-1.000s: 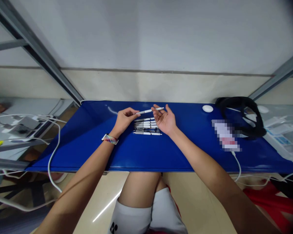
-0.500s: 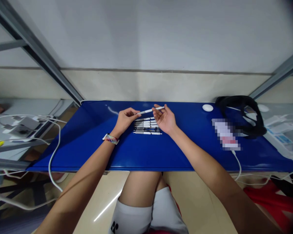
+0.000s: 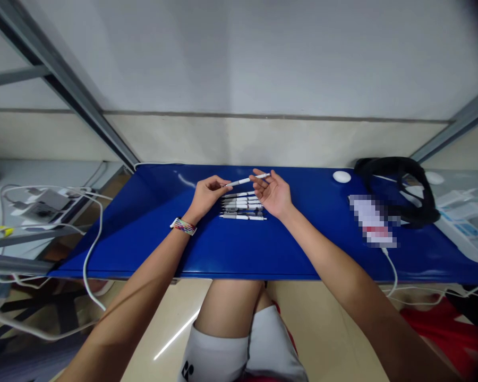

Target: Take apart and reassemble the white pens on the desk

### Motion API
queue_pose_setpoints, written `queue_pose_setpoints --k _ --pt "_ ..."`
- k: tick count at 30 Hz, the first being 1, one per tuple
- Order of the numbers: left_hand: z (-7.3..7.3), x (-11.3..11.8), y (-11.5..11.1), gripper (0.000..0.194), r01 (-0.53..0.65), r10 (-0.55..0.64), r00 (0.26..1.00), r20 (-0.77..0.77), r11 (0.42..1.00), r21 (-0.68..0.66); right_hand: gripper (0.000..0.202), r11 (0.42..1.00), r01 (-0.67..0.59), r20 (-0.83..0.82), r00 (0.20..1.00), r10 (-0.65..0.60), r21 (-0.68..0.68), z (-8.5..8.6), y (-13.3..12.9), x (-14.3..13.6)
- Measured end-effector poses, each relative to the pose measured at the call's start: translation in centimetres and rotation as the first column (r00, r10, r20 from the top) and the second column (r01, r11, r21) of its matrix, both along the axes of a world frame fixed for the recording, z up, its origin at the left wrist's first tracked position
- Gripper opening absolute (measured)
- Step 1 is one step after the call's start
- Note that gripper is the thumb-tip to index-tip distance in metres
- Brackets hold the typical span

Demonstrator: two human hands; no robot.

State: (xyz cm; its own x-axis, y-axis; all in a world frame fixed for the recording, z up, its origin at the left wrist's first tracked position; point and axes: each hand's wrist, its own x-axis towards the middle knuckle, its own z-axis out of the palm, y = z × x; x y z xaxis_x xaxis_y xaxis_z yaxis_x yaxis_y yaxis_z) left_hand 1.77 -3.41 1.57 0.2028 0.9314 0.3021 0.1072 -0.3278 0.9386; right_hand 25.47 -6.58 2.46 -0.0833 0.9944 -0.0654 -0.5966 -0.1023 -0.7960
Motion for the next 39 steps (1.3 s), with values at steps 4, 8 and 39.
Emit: queue_pose_setpoints --k 4,8,39 --pt "-0.2 -0.4 0.4 0.029 -0.042 0.042 0.999 -0.008 0.999 0.017 0.037 0.955 0.097 0.448 0.866 -0.22 0.281 -0.7 0.5 0.6" --pt "-0.4 -0.6 0.5 0.027 -0.077 0.082 0.99 -0.113 0.996 0.044 0.018 0.821 0.049 0.684 0.527 -0.505 0.569 -1.7 1.1 1.5" --pt "-0.5 -0.8 0.5 0.019 0.049 0.08 0.863 -0.498 0.969 0.242 0.032 0.787 -0.239 0.819 0.071 -0.569 0.568 -0.4 -1.0 1.5"
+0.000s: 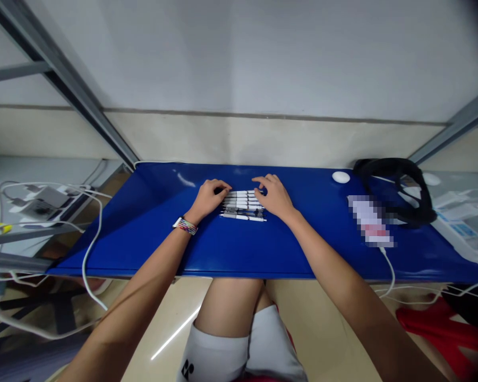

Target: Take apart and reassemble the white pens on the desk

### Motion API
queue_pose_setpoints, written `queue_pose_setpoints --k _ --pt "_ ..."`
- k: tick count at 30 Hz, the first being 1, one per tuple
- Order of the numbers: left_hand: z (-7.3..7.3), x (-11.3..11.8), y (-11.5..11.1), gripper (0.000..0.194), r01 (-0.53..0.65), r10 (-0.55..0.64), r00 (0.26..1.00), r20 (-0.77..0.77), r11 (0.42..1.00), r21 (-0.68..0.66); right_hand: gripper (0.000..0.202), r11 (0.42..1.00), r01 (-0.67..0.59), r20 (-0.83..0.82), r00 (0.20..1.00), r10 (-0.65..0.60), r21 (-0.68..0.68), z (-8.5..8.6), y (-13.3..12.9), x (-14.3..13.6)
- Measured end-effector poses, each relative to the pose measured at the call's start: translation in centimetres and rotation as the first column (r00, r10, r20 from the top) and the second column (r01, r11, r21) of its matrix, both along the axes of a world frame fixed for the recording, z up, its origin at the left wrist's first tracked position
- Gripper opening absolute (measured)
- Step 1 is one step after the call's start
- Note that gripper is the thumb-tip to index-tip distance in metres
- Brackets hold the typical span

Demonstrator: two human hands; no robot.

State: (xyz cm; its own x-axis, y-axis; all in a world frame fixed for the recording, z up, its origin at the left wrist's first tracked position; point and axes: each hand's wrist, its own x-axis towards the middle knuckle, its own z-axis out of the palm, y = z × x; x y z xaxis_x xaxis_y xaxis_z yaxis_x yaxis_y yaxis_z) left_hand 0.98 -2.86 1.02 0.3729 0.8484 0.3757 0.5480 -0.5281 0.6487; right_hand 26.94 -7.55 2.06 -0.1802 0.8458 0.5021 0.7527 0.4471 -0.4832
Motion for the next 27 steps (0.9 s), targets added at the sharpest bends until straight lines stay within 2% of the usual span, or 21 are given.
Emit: queue_pose_setpoints --k 2,5,7,11,14,18,24,27 --pt "-0.1 0.0 0.1 0.02 -0.012 0.012 1.0 0.008 1.0 0.006 0.019 0.997 -0.071 0.035 0.997 0.072 -0.037 1.0 -1.1 -0.7" --pt "-0.2 -0.2 0.2 0.021 -0.009 0.009 1.0 0.023 1.0 0.011 0.017 0.965 -0.252 0.138 0.956 0.259 -0.067 2.1 -2.8 -2.0" --pt "-0.3 -0.3 0.2 0.022 0.0 0.0 0.999 0.035 1.0 0.011 0.016 0.93 -0.362 0.218 0.905 0.365 -0.055 2.4 -3.6 -2.8" --pt "-0.2 -0.4 0.3 0.023 -0.016 0.015 0.999 0.05 1.0 0.02 0.009 0.879 -0.467 0.296 0.829 0.474 -0.1 2.3 -4.1 -3.7" --pt "-0.1 -0.4 0.3 0.023 -0.018 0.017 0.999 0.043 1.0 0.02 0.009 0.851 -0.502 0.269 0.808 0.524 -0.152 2.3 -3.9 -3.7" --pt "-0.1 -0.3 0.3 0.022 -0.021 0.02 0.999 0.047 1.0 0.017 0.019 0.885 -0.442 0.266 0.845 0.465 -0.143 2.5 -3.8 -3.5" --pt "-0.2 -0.3 0.3 0.023 -0.023 0.023 0.999 0.047 1.0 0.017 0.011 0.865 -0.471 0.242 0.831 0.501 -0.174 2.6 -3.8 -3.6" --pt "-0.2 -0.4 0.4 0.025 -0.019 0.018 0.999 0.038 1.0 0.019 0.024 0.866 -0.463 0.244 0.832 0.499 -0.19 2.6 -3.9 -3.7"
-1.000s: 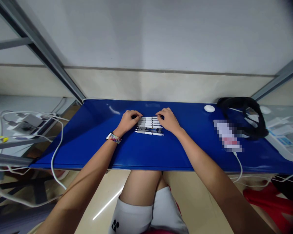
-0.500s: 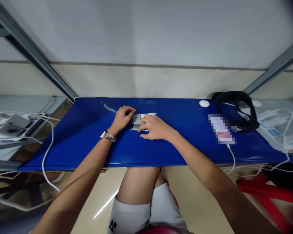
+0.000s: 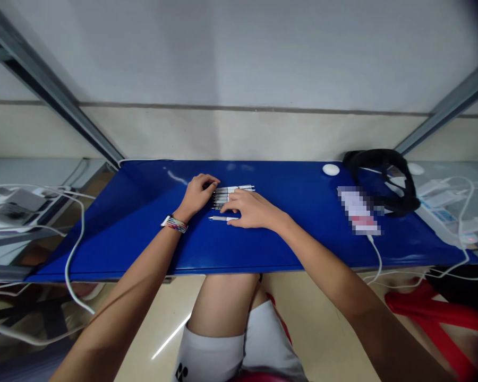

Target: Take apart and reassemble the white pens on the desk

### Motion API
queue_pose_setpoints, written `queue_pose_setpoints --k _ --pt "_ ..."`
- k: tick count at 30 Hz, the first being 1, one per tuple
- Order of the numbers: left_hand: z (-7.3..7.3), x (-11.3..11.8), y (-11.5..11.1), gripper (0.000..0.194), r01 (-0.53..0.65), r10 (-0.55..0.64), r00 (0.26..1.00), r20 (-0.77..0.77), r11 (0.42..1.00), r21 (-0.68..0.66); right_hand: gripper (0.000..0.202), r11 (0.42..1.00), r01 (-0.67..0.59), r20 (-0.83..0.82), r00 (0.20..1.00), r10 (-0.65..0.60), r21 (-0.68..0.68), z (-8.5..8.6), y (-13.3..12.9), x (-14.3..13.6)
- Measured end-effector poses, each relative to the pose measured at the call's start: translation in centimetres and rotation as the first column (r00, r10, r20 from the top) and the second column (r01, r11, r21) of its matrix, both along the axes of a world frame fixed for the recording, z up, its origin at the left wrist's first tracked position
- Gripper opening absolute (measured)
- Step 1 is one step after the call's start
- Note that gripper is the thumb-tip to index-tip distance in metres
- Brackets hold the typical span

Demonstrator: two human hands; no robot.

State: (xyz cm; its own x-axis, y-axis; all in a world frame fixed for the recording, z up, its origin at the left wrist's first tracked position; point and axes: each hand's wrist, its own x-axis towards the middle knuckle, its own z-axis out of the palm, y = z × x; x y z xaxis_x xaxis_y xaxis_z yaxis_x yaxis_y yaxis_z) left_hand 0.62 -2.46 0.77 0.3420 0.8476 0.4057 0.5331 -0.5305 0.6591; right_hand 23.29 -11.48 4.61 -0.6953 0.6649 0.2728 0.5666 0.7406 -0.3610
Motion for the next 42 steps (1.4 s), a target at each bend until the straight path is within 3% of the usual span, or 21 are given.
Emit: queue_pose_setpoints --k 2,6,12,17,21,23,26,30,38,42 --pt "-0.1 0.0 0.1 0.026 -0.006 0.006 1.0 -0.006 1.0 0.001 0.03 1.0 -0.004 0.012 1.0 0.004 -0.031 0.0 -0.1 0.0" --pt "0.1 0.1 -0.1 0.027 -0.014 0.014 1.0 0.018 1.0 0.004 0.022 0.998 -0.01 -0.016 1.0 0.009 -0.068 0.1 -0.3 0.0" --pt "1.8 0.6 -2.0 0.048 0.053 -0.049 0.981 0.186 0.998 -0.02 0.03 0.974 0.224 -0.152 0.964 -0.22 0.013 0.3 0.3 0.9" --pt "2.5 1.2 -3.0 0.034 0.126 -0.104 0.978 0.182 0.986 -0.111 0.032 0.949 0.315 -0.241 0.92 -0.311 -0.02 -0.3 1.4 1.8" --pt "2.1 1.4 -2.6 0.029 0.114 -0.086 0.975 0.206 0.985 -0.131 0.028 0.9 0.399 -0.369 0.821 -0.435 -0.173 -1.2 2.7 2.3" --pt "1.9 1.4 -2.4 0.028 0.103 -0.067 0.967 0.247 0.985 -0.136 0.027 0.871 0.376 -0.472 0.734 -0.488 -0.315 -1.7 3.5 2.6" --pt "1.8 1.3 -2.1 0.029 0.049 -0.004 0.952 0.305 0.989 -0.143 0.027 0.838 0.224 -0.608 0.6 -0.521 -0.497 -2.3 4.4 3.2" --pt "1.8 1.2 -1.9 0.027 0.025 0.03 0.93 0.365 0.989 -0.146 0.028 0.805 0.052 -0.695 0.474 -0.54 -0.591 -2.7 5.2 3.7" --pt "1.4 1.2 -1.7 0.028 0.074 -0.007 0.927 0.375 0.984 -0.164 0.029 0.81 -0.005 -0.738 0.417 -0.531 -0.586 -3.0 5.3 3.6" --pt "1.6 1.1 -1.7 0.05 0.044 0.005 0.938 0.346 0.99 -0.133 0.03 0.821 -0.001 -0.746 0.418 -0.518 -0.571 -2.6 5.0 3.4"
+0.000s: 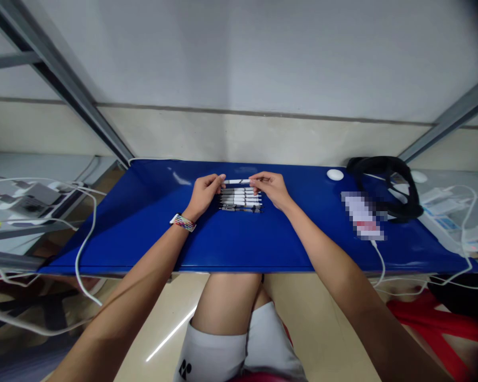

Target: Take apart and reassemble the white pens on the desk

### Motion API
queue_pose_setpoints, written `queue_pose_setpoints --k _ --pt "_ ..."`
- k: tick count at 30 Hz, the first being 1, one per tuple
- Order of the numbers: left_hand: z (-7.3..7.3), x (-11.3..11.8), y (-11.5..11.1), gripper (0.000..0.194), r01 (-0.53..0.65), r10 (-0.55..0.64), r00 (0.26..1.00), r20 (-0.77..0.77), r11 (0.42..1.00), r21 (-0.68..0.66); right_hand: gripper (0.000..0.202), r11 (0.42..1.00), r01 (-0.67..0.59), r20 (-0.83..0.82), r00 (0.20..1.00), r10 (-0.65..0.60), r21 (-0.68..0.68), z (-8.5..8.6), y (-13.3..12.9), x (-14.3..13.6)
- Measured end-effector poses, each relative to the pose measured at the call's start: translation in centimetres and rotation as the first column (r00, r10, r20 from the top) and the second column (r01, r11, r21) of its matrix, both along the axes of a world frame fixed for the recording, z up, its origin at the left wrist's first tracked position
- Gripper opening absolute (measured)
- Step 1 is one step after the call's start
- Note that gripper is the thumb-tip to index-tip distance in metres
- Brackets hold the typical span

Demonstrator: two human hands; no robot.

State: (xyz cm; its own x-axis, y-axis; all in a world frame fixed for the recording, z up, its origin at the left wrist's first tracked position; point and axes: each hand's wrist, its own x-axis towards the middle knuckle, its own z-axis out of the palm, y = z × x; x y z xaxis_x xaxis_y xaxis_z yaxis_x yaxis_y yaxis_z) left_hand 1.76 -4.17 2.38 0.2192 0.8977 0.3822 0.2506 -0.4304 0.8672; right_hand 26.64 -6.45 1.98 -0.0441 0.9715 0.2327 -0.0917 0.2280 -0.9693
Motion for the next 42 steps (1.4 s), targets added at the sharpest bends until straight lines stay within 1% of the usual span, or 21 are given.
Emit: queue_pose_setpoints --k 1,2,4,5,7,9,11,14,16,18,20,22,24,27,29,30,33,36,37,40,42 --pt "0.1 0.0 0.0 0.051 -0.007 0.007 1.0 0.002 1.0 0.006 0.03 1.0 -0.004 -0.005 1.0 0.004 0.004 0.0 0.0 0.0" --pt "0.1 0.0 0.0 0.048 -0.007 0.007 1.0 0.01 1.0 0.006 0.031 1.0 -0.004 -0.013 1.0 0.004 0.008 0.0 0.0 -0.1" --pt "0.2 0.0 0.0 0.031 0.015 -0.015 0.999 0.038 1.0 0.005 0.032 1.0 0.001 -0.027 1.0 0.0 0.011 -0.1 0.0 0.0" --pt "0.2 0.0 0.0 0.029 0.032 -0.032 0.998 0.056 0.999 0.009 0.033 1.0 0.003 -0.029 1.0 -0.003 0.008 -0.1 0.1 0.0" --pt "0.1 0.0 0.1 0.037 0.056 -0.058 0.995 0.077 0.998 0.024 0.034 1.0 0.009 -0.026 1.0 -0.009 -0.006 -0.3 0.2 0.1" --pt "0.0 0.0 0.2 0.029 0.055 -0.056 0.996 0.065 0.998 0.024 0.036 1.0 0.012 -0.031 0.999 -0.012 -0.02 -0.3 0.3 0.1" --pt "0.0 0.0 0.2 0.041 0.043 -0.044 0.997 0.067 0.999 0.009 0.037 1.0 0.016 -0.048 0.999 -0.017 -0.025 -0.3 0.3 0.1" --pt "-0.1 -0.1 0.3 0.034 0.064 -0.065 0.994 0.093 0.998 0.012 0.037 1.0 0.022 -0.068 0.997 -0.023 -0.021 -0.4 0.4 0.1" --pt "-0.2 -0.2 0.4 0.037 0.078 -0.079 0.994 0.079 0.997 0.018 0.036 1.0 0.023 -0.072 0.997 -0.024 -0.017 -0.4 0.5 0.2" --pt "-0.3 -0.2 0.5 0.028 0.073 -0.073 0.996 0.041 0.997 0.005 0.036 1.0 0.021 -0.068 0.997 -0.022 -0.018 -0.6 0.5 0.3" --pt "-0.4 -0.2 0.5 0.035 0.063 -0.063 0.998 0.019 0.998 -0.014 0.036 1.0 0.022 -0.068 0.997 -0.024 -0.021 -0.7 0.6 0.3" --pt "-0.3 -0.2 0.4 0.031 0.064 -0.064 0.998 0.026 0.998 -0.018 0.035 0.999 0.03 -0.078 0.996 -0.031 -0.023 -0.7 0.6 0.4" --pt "-0.2 -0.2 0.4 0.04 0.071 -0.071 0.997 0.042 0.997 -0.014 0.034 0.998 0.046 -0.09 0.995 -0.048 -0.03 -0.6 0.6 0.4" --pt "-0.1 -0.3 0.3 0.033 0.056 -0.055 0.998 0.023 0.998 -0.015 0.033 0.997 0.057 -0.09 0.994 -0.061 -0.049 -0.5 0.6 0.4" --pt "0.0 -0.3 0.4 0.047 0.028 -0.028 1.0 0.001 0.999 -0.026 0.032 0.997 0.045 -0.085 0.995 -0.05 -0.056 -0.5 0.6 0.4" --pt "0.0 -0.3 0.4 0.048 0.021 -0.021 1.0 -0.006 0.999 -0.031 0.032 0.997 0.038 -0.084 0.996 -0.043 -0.06 -0.6 0.6 0.4" --pt "0.0 -0.4 0.5 0.037 0.057 -0.056 0.998 0.02 0.997 -0.047 0.03 0.996 0.039 -0.092 0.995 -0.046 -0.077 -0.7 0.6 0.3" --pt "-0.2 -0.3 0.6 0.048 0.106 -0.102 0.992 0.069 0.992 -0.063 0.028 0.994 0.067 -0.114 0.991 -0.076 -0.083 -0.8 0.7 0.3" --pt "-0.3 -0.4 0.6 0.046 0.111 -0.106 0.992 0.075 0.992 -0.067 0.028 0.994 0.075 -0.121 0.989 -0.084 -0.083 -0.8 0.7 0.3" --pt "-0.5 -0.4 0.7 0.031 0.104 -0.099 0.993 0.065 0.992 -0.071 0.027 0.993 0.08 -0.133 0.987 -0.091 -0.085 -0.9 0.8 0.4" --pt "-0.5 -0.5 0.7 0.027 0.086 -0.082 0.995 0.053 0.994 -0.071 0.027 0.993 0.077 -0.136 0.987 -0.089 -0.088 -1.0 0.9 0.5"
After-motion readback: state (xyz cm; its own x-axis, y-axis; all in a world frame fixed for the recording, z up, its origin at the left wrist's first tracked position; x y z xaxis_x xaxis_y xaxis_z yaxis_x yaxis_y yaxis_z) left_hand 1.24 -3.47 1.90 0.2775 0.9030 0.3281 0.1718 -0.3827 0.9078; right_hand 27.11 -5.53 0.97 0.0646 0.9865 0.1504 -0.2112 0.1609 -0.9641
